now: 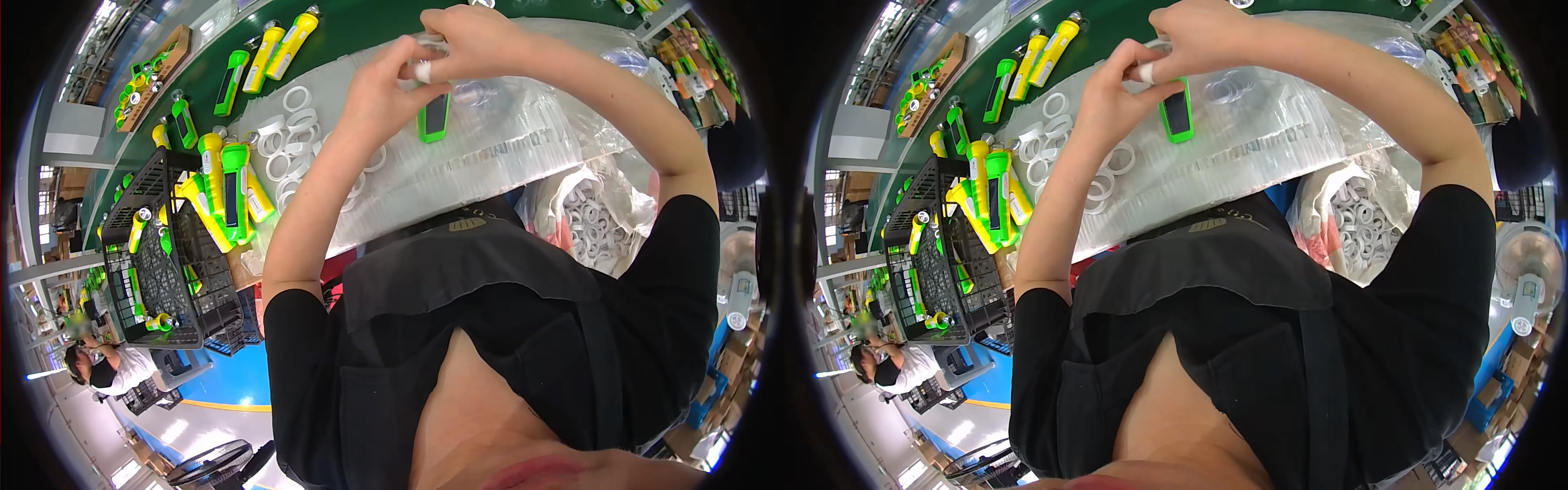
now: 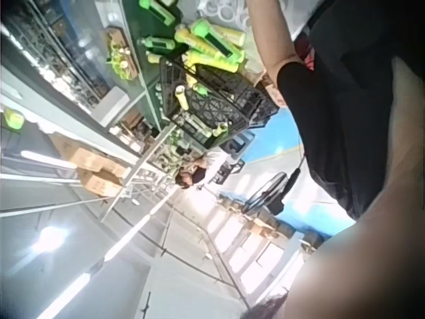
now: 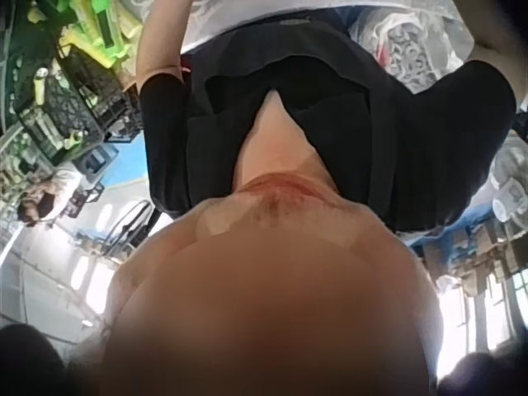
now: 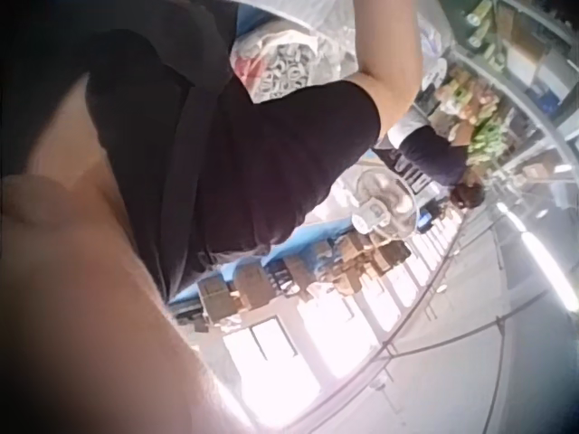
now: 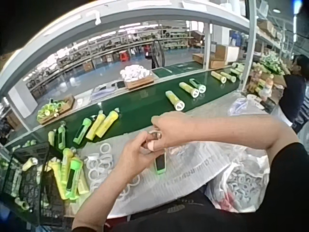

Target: Assembling plastic flashlight components including lenses and locking rings on an industrial production line.

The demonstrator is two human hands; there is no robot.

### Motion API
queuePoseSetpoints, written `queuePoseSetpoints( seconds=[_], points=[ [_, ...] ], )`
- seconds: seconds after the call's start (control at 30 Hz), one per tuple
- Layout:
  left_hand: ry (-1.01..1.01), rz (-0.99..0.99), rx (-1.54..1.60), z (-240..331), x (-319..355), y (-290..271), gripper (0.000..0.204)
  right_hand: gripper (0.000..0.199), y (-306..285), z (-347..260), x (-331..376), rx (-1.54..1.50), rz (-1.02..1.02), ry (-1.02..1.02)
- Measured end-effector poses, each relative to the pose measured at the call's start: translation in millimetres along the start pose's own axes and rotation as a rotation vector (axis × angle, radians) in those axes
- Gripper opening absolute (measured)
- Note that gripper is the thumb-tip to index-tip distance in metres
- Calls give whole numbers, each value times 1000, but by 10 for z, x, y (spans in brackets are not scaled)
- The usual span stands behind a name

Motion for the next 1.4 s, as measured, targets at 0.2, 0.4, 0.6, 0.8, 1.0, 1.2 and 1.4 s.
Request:
queuePoseSetpoints(
  seconds=[0.2, 0.4, 0.6, 0.8, 1.0, 1.2, 1.4],
  points=[
    [43, 34, 55, 25, -13, 17, 37, 65, 4, 160, 46, -85, 264, -870],
    [75, 40, -60, 5, 16, 47, 36, 52, -236, -103, -11, 94, -258, 125],
    [26, -3, -47, 25, 6, 72, 35, 68, -36, 89, 32, -121, -48, -138],
    [86, 33, 22, 10, -43, 75, 35, 57, -74, 196, 103, -216, 216, -700],
    [114, 4, 5, -30, -41, 34, 36, 33, 202, 206, 80, -299, 30, -59],
    [41, -71, 299, 172, 46, -79, 104, 40, -268, 42, 533, -396, 359, -346],
    [-311, -525, 454, -158, -206, -80, 73, 39, 12, 206, 309, -311, 722, -475]
  ],
)
Point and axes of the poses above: each hand's wrist, its own x-axis away from the middle knuckle, its own y-axis out of the palm, z = x × y, the point moved 2 cm from there along -x, towards the middle knuckle, and after that the axes turned 8 degrees about z, right-handed, at the moved point
